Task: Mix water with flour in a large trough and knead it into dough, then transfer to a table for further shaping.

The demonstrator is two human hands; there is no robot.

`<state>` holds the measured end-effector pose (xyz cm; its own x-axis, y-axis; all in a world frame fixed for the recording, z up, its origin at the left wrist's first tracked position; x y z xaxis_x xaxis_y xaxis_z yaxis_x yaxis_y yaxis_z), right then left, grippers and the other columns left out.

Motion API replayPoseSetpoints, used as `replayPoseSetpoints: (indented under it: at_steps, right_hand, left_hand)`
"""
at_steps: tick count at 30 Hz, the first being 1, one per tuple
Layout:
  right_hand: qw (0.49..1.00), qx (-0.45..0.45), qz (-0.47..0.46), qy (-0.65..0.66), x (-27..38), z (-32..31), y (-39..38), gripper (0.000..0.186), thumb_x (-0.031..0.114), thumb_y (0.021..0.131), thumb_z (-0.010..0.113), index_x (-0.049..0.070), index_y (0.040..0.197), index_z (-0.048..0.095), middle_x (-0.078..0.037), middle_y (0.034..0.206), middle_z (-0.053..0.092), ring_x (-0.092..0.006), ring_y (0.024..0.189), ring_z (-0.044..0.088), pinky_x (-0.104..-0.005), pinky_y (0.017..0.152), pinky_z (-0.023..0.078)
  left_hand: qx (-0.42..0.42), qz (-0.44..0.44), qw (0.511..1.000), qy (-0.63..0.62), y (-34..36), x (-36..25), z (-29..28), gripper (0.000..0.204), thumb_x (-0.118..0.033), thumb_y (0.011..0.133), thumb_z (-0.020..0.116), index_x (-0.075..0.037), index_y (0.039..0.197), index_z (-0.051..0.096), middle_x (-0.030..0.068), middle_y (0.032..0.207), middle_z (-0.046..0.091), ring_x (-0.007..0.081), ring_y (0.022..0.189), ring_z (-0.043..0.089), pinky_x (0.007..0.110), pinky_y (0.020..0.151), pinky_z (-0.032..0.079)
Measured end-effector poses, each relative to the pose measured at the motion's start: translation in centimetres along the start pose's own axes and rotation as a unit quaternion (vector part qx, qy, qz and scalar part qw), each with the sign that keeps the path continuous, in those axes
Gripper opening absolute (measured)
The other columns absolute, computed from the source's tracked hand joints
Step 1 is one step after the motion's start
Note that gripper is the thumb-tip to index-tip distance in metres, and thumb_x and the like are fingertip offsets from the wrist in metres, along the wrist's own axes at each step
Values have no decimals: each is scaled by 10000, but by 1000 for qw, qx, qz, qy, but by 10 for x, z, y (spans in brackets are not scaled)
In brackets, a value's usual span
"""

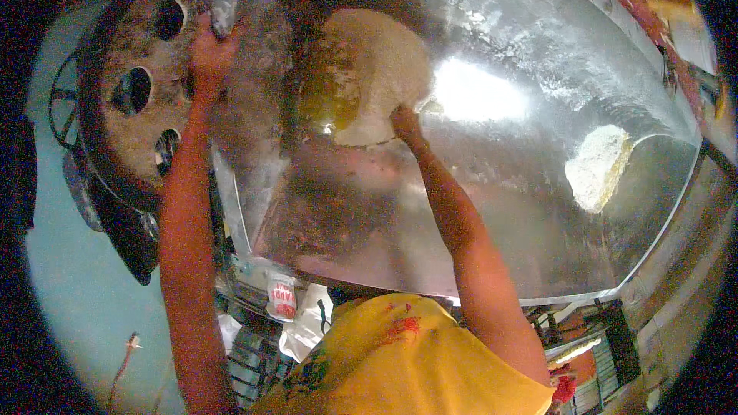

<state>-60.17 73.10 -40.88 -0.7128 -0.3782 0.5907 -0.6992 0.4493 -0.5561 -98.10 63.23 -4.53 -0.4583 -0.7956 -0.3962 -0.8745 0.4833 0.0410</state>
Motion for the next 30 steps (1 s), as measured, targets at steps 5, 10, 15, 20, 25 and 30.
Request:
replayPoseSetpoints:
  at_steps: [5, 10, 15, 20, 25, 30]
  right_hand:
    - [984, 23, -135, 117, 138, -25, -30, 371, 318, 939, 613, -19, 1086, 660, -286, 1077, 673, -472, 1013, 634, -530, 923, 499]
    - [928, -261, -249, 98, 194, -136, 102, 265, 254, 942, 600, -5, 958, 650, -246, 961, 686, -426, 918, 668, -502, 761, 511]
    - [969, -165, -139, -121, 142, -31, 87, 356, 289, 847, 717, 29, 1070, 620, -253, 904, 677, -448, 894, 656, -546, 767, 513]
    - [989, 71, -91, -92, 201, 67, -57, 421, 253, 969, 558, 23, 1322, 550, -243, 1439, 500, -403, 1313, 500, -482, 1041, 471]
    - [915, 189, -135, -331, 134, 66, 22, 456, 445, 1004, 500, 121, 1299, 629, -144, 1205, 687, -353, 1079, 657, -475, 898, 546]
    - [964, -199, -93, -153, 215, -101, 132, 462, 450, 1000, 497, 35, 1083, 683, -216, 934, 715, -412, 835, 692, -500, 749, 549]
  left_hand:
    - [-6, 9, 999, -36, -9, 35, -12, 744, -505, 821, 772, 29, 1274, 522, 258, 968, 717, 458, 923, 694, 522, 775, 541]
    - [-4, 30, 1000, -9, -4, -9, 1, 752, -520, 824, 740, 55, 1257, 525, 301, 1003, 701, 481, 928, 684, 553, 805, 536]
    - [-55, -9, 998, 40, 3, -18, 9, 683, -525, 833, 675, 41, 1196, 554, 316, 1058, 682, 490, 924, 683, 570, 867, 537]
    - [-78, -6, 996, 47, 1, 6, -5, 634, -448, 820, 708, 47, 1185, 553, 305, 1015, 688, 489, 913, 684, 561, 834, 549]
    - [-35, -12, 999, -10, 2, -13, 5, 613, -407, 809, 736, 49, 1177, 555, 300, 982, 689, 490, 901, 683, 548, 814, 557]
    - [-47, -26, 999, 1, -1, -2, 0, 627, -420, 815, 734, 55, 1181, 550, 296, 1025, 682, 481, 925, 680, 539, 835, 555]
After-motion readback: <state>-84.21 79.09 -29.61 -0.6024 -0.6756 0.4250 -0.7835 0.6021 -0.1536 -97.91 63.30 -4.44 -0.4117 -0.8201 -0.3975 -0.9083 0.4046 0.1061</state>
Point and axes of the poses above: each hand's wrist, its own y-axis towards the middle knuckle, its own z-axis out of the palm, x = y × z, the point moved 8 cm from there along y, towards the middle knuckle
